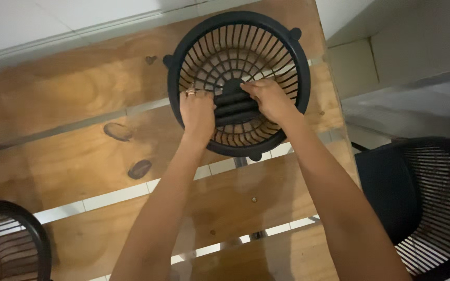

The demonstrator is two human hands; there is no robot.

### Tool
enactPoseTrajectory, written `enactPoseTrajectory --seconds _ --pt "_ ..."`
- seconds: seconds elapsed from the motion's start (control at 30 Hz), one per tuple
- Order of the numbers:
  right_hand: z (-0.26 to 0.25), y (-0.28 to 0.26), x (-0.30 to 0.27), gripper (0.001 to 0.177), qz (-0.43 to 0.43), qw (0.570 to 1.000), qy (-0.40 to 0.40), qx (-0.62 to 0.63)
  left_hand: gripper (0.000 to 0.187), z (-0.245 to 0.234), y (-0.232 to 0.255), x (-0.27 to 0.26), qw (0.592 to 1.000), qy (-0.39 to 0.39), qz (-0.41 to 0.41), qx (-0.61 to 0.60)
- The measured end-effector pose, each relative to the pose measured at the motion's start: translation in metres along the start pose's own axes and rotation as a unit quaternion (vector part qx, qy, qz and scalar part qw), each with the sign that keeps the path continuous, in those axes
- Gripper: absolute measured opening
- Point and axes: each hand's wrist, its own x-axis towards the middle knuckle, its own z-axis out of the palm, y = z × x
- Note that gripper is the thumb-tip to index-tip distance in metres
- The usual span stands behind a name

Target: The person disassembles a black metal plant stand on a wooden table. They remove the top circular basket, then detach several vertical rods from the frame, placing each removed part into the basket. The process is repeated for multiple rods until the stand is fully taken apart.

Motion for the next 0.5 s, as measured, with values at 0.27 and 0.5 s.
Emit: enactPoseTrajectory --seconds 0.27,0.5 --pt "-0.009 -0.061 -0.012 0.053 -0.02 0.993 0.013 -0.114 0.057 -0.072 0.028 -0.04 1.0 0.007 0.0 -0.022" --pt "-0.049 -0.212 -0.05 0.07 -0.035 0.994 0.025 -0.105 0.058 -0.176 0.01 -0.131 0.992 0.094 -0.017 -0.077"
